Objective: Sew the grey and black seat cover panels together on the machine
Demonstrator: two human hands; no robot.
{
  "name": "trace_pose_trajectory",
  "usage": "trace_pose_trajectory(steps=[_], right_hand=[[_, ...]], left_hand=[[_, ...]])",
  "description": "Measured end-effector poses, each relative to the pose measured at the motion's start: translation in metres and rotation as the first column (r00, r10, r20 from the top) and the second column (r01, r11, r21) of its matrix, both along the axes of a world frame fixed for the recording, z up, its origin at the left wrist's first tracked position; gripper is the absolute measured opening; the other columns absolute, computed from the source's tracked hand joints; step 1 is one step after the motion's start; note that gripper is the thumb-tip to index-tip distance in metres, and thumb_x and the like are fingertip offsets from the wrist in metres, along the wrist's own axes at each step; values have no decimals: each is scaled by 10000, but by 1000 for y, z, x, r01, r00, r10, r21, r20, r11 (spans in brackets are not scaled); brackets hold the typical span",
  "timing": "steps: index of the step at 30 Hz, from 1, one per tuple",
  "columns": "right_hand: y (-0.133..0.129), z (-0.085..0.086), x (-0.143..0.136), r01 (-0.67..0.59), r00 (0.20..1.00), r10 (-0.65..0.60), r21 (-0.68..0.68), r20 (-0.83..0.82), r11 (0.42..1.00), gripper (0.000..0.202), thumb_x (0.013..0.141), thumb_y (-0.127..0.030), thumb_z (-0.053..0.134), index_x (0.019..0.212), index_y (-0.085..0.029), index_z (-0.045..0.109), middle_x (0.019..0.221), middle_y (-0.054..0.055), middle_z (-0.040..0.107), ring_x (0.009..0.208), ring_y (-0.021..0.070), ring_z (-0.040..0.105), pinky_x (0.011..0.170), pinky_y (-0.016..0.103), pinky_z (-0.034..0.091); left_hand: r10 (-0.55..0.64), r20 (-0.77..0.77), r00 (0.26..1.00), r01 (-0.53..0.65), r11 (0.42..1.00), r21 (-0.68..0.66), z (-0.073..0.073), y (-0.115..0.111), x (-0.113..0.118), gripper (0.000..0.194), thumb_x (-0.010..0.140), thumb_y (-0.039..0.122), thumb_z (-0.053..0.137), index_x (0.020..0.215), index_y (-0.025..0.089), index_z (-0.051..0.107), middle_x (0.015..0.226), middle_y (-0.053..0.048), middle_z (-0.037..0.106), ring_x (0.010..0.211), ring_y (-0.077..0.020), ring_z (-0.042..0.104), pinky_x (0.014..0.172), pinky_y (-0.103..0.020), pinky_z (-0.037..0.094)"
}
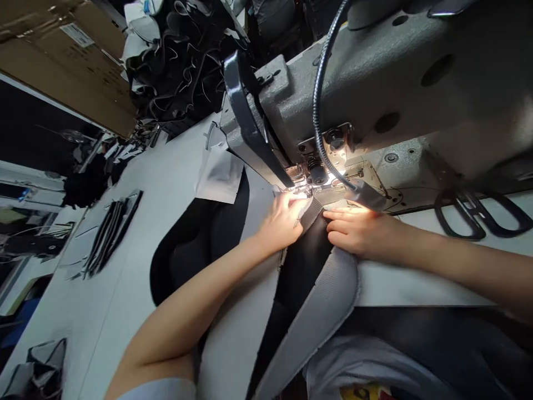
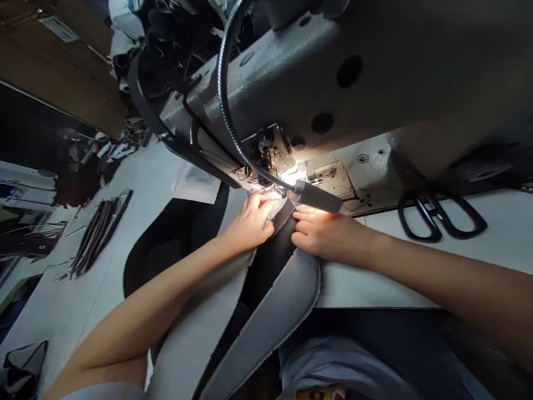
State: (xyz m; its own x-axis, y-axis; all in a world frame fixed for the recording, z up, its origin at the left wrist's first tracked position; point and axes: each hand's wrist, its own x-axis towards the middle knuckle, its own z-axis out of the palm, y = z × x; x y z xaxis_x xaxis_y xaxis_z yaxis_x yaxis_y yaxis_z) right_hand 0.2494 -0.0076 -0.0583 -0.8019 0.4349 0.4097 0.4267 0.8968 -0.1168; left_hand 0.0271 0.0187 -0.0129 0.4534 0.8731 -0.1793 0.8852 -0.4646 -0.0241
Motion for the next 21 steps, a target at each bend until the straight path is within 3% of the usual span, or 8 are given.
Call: trace_pose_trajectory(steps=[3,6,8,11,13,18,21], right_hand=[[-4,-6,-31,-44,995,18,256,100,966,243,900,-31,435,746,-151,581,790,113,662,882,244,670,814,368,528],[-13,-11,-52,6,991,-46,310,122,951,230,902,-48,433,743,-142,570,777,143,662,812,269,673,712,384,523],[-21,-12,-57,61,990,-99,316,105,947,219,902,-56,440,742,-139,565,807,170,675,845,286,673,711,395,514],[-29,-12,-58,108,983,-150,320,107,941,208,898,-59,444,751,-130,572,870,207,693,883,295,671,742,419,507],[-30,-12,-59,131,979,-174,326,105,936,211,901,-67,439,753,-122,580,898,233,697,893,308,674,755,441,507],[-28,-13,-62,157,981,-183,296,64,942,226,890,-45,416,796,-94,616,901,243,698,877,303,678,743,431,520],[-27,-14,-59,148,983,-171,278,59,949,232,881,-33,411,810,-88,625,875,234,696,839,297,681,702,405,523]], left_hand=[[79,-262,962,-59,995,83,18,-12,-14,803,733,228,671,1481,169,383,1465,-196,419,1258,-395,458,1029,-613,396],[7,-397,918,49,990,129,24,-15,-29,720,787,102,574,1478,137,378,1476,-204,423,1278,-367,457,1052,-580,376],[-68,-425,903,135,982,130,25,-13,-32,555,861,55,451,1414,111,465,1353,-202,545,1187,-318,543,988,-482,449],[-133,-445,886,175,983,55,28,-13,-21,400,943,103,343,1239,96,612,958,-156,679,898,-279,646,770,-386,516],[-144,-438,887,163,987,7,30,-16,-8,393,949,116,321,1169,107,647,835,-129,671,803,-268,654,683,-353,508],[-52,-266,962,28,995,-92,24,-17,16,452,843,171,477,1278,97,571,931,-134,705,775,-258,668,666,-322,512],[-45,-64,997,30,975,-219,21,-7,18,282,843,196,471,1042,140,662,887,-97,712,773,-237,654,719,-315,518]])
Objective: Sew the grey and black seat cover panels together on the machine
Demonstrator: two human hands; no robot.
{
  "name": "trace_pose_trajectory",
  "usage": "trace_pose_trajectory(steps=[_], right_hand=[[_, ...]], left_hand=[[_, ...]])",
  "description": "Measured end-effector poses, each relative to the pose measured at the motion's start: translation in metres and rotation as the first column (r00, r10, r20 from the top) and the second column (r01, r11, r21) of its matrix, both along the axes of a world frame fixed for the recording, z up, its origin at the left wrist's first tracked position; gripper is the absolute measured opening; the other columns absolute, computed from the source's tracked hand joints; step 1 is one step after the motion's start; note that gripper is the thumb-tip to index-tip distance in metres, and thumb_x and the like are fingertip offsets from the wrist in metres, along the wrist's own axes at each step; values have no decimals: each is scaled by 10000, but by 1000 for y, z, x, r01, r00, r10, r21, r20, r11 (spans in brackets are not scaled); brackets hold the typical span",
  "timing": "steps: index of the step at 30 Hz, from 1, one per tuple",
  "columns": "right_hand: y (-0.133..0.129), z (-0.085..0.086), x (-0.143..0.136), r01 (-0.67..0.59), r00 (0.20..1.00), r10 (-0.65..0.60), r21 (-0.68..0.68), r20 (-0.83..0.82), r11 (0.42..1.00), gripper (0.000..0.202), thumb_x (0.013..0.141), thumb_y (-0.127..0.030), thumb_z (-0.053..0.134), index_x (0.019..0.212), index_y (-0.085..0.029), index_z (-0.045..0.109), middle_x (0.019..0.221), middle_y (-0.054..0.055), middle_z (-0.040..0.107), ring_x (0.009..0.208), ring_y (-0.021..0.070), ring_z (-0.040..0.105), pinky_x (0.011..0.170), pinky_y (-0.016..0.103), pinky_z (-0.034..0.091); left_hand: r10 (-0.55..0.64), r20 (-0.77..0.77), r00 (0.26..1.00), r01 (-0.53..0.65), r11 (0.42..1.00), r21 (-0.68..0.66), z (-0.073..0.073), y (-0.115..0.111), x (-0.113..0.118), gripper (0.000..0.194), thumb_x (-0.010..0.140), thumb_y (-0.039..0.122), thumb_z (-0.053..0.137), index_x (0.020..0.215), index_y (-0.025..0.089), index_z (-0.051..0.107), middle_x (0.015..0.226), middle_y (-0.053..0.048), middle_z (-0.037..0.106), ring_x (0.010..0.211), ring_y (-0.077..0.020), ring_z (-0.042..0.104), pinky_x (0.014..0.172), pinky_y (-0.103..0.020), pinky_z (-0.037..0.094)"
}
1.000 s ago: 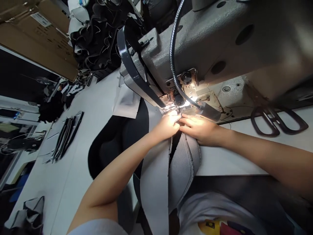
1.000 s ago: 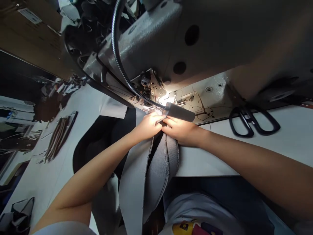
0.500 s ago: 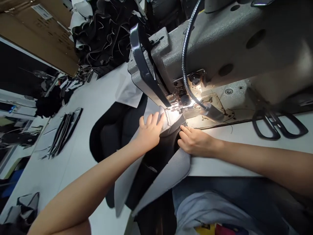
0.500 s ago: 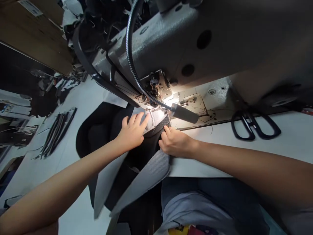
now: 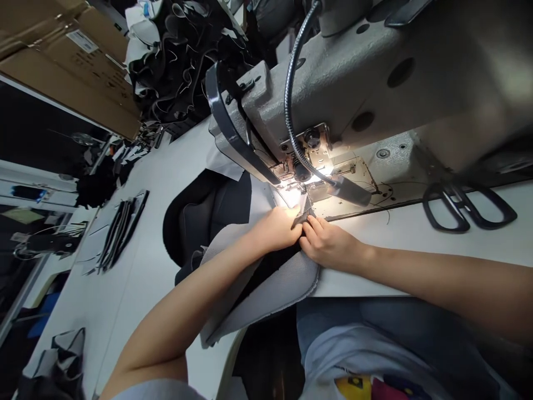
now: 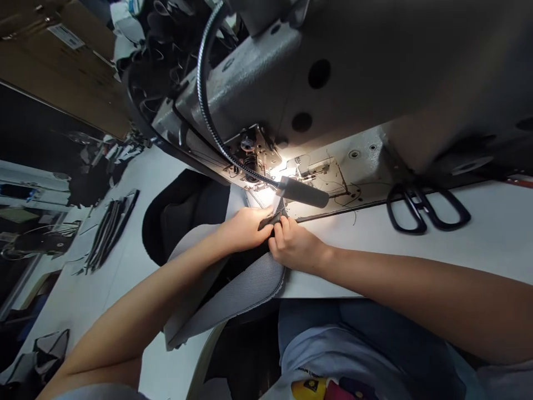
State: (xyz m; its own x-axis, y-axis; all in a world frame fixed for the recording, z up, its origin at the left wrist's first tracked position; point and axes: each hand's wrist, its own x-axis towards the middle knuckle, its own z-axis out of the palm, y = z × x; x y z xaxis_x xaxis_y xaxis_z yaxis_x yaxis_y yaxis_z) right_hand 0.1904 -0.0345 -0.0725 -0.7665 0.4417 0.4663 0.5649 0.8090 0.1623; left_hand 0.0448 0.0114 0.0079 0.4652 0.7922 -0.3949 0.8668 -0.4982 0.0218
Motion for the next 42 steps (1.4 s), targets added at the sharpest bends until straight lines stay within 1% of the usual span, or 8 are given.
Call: trace_pose_trajectory(steps=[5,13,22,25,30,35,39,42], right_hand=[[11,-5,4,-16,999,16,9,-31,1000,215,884,-48,425,819,-69,629,950,291,686,918,330,687,786,445,534],[32,-15,2,42,998,-43,-36,-33,998,284,916,-83,428,1073,-46,662,1133,249,671,1071,299,655,924,411,519],[35,-14,9,15,999,-17,-39,-43,999,280,943,-103,424,1086,-81,664,1121,194,679,1087,256,642,980,378,491],[36,-10,16,-27,999,25,-24,-45,999,246,940,-89,426,1006,-109,662,1078,159,682,1095,238,622,973,355,472],[43,-5,27,23,992,-33,-86,-121,996,217,955,-97,428,992,-164,631,1217,125,625,1062,229,584,845,335,450],[62,4,29,120,993,-118,-117,23,986,199,968,-128,431,1018,-163,620,1023,85,651,867,213,569,800,344,396],[74,7,23,133,991,-126,-147,55,980,249,995,-141,376,973,-160,623,868,55,628,807,204,557,762,328,362],[78,3,14,143,988,-132,-171,75,975,297,979,-103,344,902,-156,626,825,61,620,776,207,548,695,319,330]], left_hand=[[-6,200,980,24,996,-86,-8,20,1,242,862,131,408,840,164,647,862,-67,703,779,-196,637,780,-309,529],[-79,208,975,51,989,139,-31,35,1,303,923,132,395,901,109,696,961,-122,719,919,-221,664,909,-349,527],[132,-15,991,-122,953,276,-12,-2,3,373,916,195,468,1243,200,646,1022,-119,695,917,-259,651,820,-367,539],[174,166,971,-199,968,150,-15,1,-4,336,917,162,419,1106,152,696,909,-107,703,846,-231,644,816,-342,518],[429,605,671,-290,903,-318,-34,32,-36,334,910,340,469,856,114,710,851,-81,719,833,-213,649,809,-328,529],[745,589,314,-155,652,-742,-41,51,-56,384,730,414,699,961,111,748,963,-111,754,947,-266,685,897,-374,532],[823,510,251,-75,542,-837,-42,62,-61,402,681,377,752,983,112,756,957,-125,759,932,-280,703,935,-410,524],[824,501,265,-93,539,-837,-46,72,-65,350,680,362,738,931,120,755,950,-120,757,891,-269,703,894,-406,538]])
